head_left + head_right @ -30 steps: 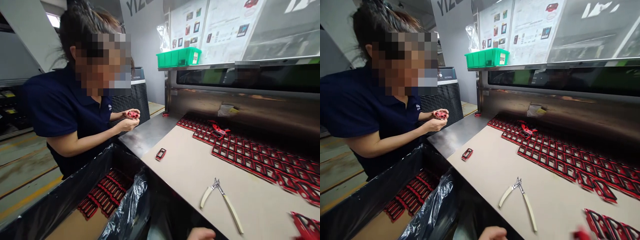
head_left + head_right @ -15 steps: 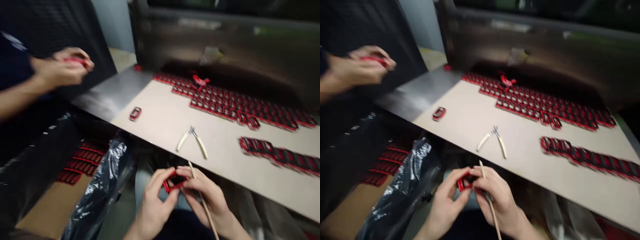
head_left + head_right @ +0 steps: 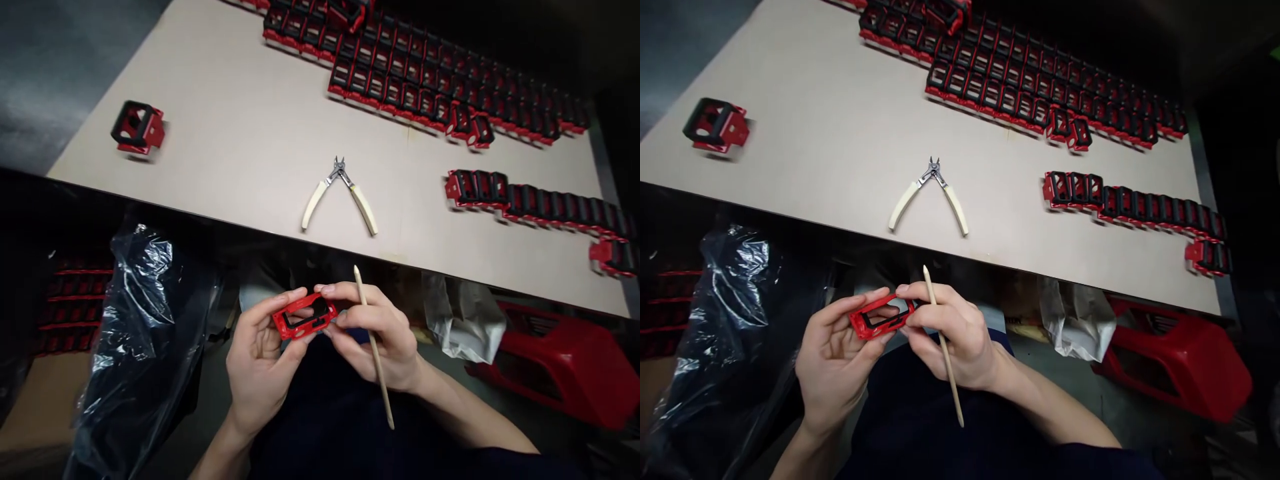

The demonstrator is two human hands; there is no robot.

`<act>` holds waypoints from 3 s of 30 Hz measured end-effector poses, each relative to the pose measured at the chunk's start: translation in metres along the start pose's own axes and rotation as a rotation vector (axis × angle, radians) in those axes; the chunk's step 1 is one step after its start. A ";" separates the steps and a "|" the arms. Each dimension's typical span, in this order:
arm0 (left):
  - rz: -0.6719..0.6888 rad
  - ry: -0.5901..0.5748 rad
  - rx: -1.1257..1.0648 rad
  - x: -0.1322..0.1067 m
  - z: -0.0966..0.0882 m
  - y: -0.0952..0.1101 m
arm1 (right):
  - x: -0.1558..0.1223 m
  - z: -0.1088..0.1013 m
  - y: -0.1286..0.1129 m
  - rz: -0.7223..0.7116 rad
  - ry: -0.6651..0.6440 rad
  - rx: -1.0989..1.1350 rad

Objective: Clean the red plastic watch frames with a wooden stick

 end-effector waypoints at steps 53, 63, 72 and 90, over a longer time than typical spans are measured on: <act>0.049 0.163 0.005 -0.021 -0.017 -0.012 | 0.034 0.044 0.007 0.153 -0.129 0.126; -0.146 0.120 -0.083 -0.006 -0.014 -0.012 | 0.036 0.034 0.004 0.178 -0.079 0.109; -0.281 0.187 -0.259 0.001 -0.014 -0.024 | 0.028 0.055 0.047 0.455 0.037 0.304; -0.079 0.134 -0.072 -0.005 -0.023 0.001 | 0.025 0.039 0.017 0.250 -0.110 0.096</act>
Point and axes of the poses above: each hand's wrist, its own x-axis towards the middle knuckle, its own z-axis out of the palm, y = z × x, the point moved 10 cm from there along x, towards the middle knuckle, and after that the axes turned 12 degrees about -x, right-handed, at the moved point
